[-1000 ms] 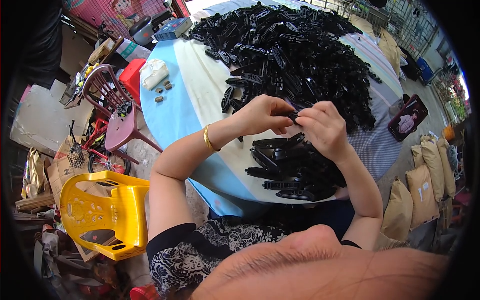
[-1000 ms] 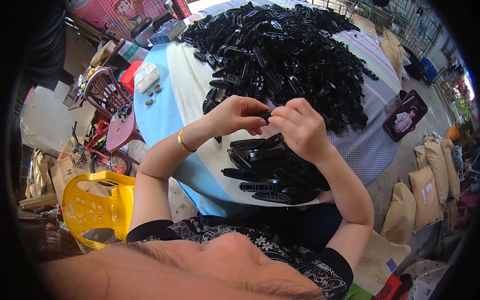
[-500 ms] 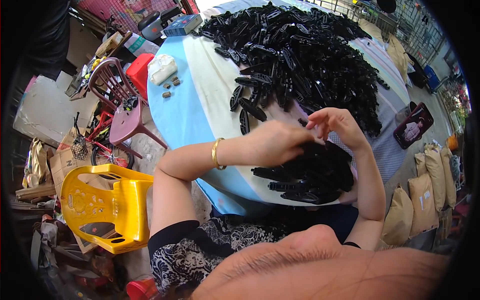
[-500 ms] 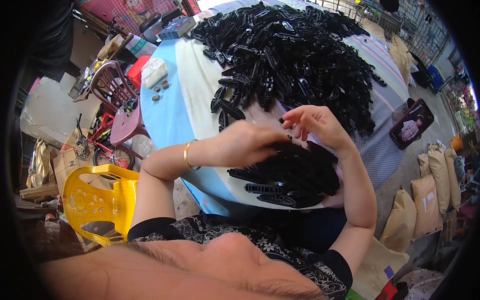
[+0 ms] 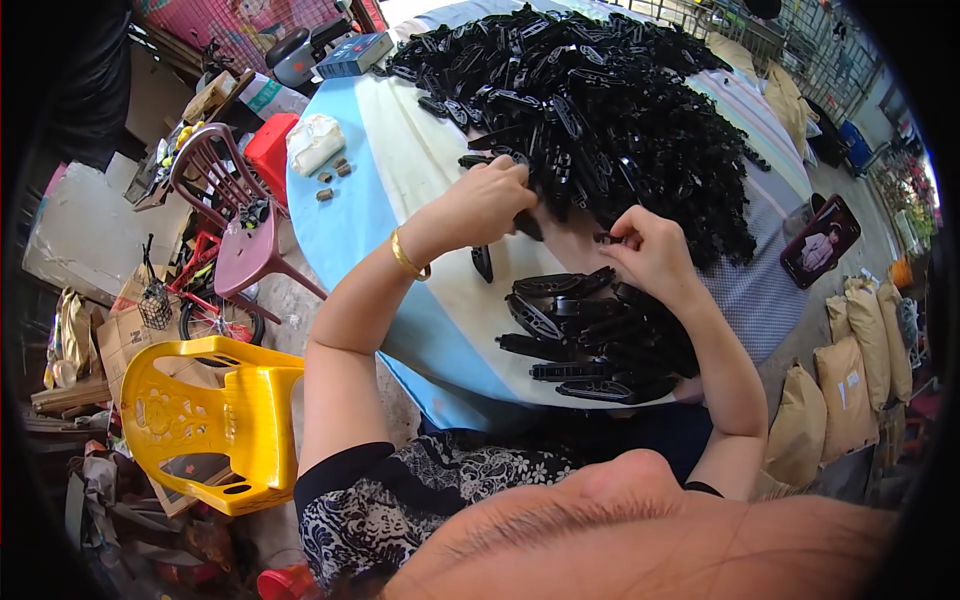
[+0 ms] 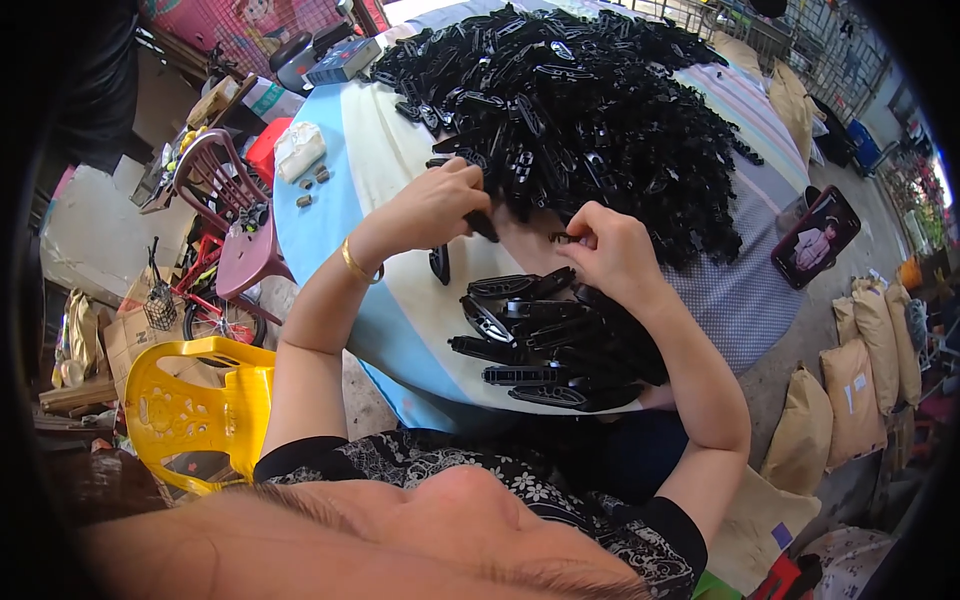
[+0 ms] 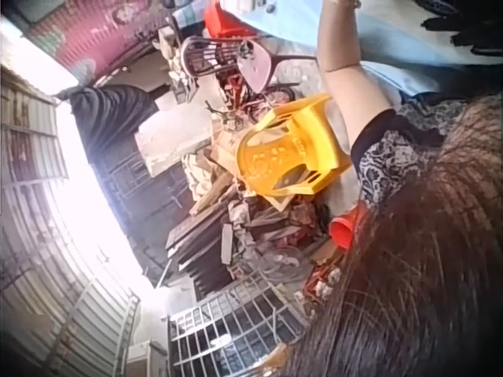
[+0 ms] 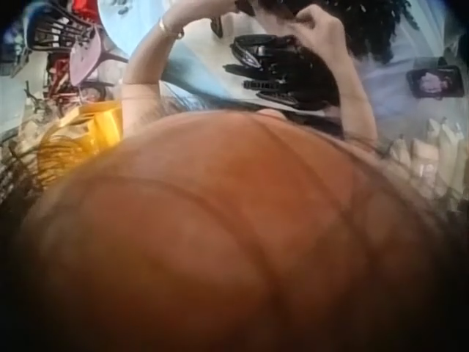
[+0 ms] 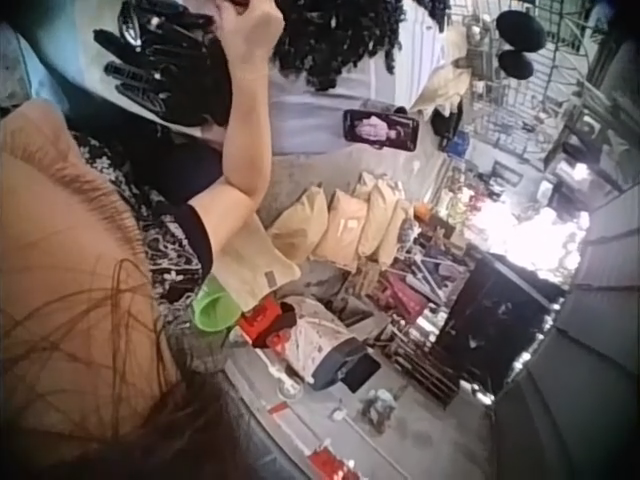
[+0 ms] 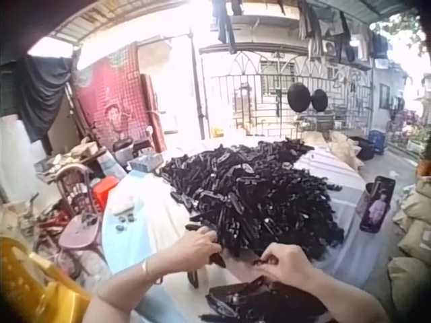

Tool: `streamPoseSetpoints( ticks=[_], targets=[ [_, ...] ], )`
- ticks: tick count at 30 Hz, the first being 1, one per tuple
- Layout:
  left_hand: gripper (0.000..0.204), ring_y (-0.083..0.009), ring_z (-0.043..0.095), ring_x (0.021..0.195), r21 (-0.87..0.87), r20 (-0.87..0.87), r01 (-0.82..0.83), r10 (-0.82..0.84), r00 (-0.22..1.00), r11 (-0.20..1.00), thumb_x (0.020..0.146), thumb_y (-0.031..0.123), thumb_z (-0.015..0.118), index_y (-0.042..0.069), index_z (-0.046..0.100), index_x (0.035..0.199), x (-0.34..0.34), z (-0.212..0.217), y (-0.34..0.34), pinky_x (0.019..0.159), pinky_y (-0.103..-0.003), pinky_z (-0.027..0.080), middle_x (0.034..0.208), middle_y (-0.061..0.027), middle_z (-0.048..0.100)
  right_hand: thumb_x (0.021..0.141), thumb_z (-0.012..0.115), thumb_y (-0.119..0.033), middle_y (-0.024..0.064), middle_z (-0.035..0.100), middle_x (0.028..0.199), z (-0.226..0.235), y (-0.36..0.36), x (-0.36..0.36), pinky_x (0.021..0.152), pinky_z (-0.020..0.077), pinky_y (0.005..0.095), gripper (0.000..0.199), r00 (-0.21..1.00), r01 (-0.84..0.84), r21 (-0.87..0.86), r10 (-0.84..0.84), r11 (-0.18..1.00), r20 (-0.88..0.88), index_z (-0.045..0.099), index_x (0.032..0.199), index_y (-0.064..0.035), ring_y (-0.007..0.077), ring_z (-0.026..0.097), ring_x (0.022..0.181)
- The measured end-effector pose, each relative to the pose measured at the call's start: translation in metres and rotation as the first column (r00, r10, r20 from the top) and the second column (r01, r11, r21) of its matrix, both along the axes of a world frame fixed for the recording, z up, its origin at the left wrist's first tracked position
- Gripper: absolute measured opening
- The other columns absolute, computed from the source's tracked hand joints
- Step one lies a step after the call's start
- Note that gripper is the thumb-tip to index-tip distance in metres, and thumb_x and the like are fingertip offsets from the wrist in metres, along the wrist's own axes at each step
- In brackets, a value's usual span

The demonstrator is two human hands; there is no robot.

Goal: The person is manually assembling small black plastic hair clips at a workshop table.

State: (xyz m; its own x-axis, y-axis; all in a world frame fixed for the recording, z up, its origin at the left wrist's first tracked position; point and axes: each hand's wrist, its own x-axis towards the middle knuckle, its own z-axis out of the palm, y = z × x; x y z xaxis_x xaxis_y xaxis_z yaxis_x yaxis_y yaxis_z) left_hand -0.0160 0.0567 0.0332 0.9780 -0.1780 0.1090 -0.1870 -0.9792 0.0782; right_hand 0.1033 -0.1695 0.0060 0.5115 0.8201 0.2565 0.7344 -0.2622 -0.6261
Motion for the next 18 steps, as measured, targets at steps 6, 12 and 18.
streamPoseSetpoints(
  ticks=[6,12,18],
  targets=[
    [0.032,-0.0175,0.064,0.088,-0.991,-0.096,-0.106,-0.124,0.988,-0.077,0.09,0.013,0.059,0.001,0.053,0.119,0.019,-0.016,-0.024,0.081,-0.031,0.053,0.106,-0.0085,0.063,0.067,0.076,-0.002,0.009,0.064,0.077,-0.001,-0.001,-0.003,0.054,0.0501,0.0257,0.02,0.991,0.057,0.476,0.008,0.878,-0.135,0.06,0.078,-0.0011,0.0153,0.061,0.064],
    [0.031,-0.0193,0.064,0.093,-0.845,-0.226,-0.319,-0.254,0.94,-0.428,0.091,0.006,0.054,0.001,0.051,0.122,0.022,-0.033,-0.04,0.086,-0.032,0.053,0.105,-0.0102,0.062,0.069,0.066,0.007,0.0114,0.064,0.081,0.013,0.001,-0.01,0.059,0.0524,0.0281,0.013,0.873,-0.251,0.525,-0.045,0.813,0.486,0.062,0.078,-0.0003,0.0245,0.063,0.068],
    [0.036,-0.0195,0.059,0.104,-0.85,-0.121,-0.24,-0.27,0.955,-0.469,0.085,-0.004,0.058,0.003,0.053,0.12,0.022,-0.04,-0.046,0.095,-0.034,0.048,0.109,-0.0091,0.061,0.069,0.069,0.005,0.0108,0.064,0.078,0.009,-0.001,-0.009,0.058,0.052,0.0279,0.013,0.976,-0.051,0.589,-0.084,0.807,0.2,0.064,0.079,-0.0005,0.0229,0.063,0.065]
  ],
)
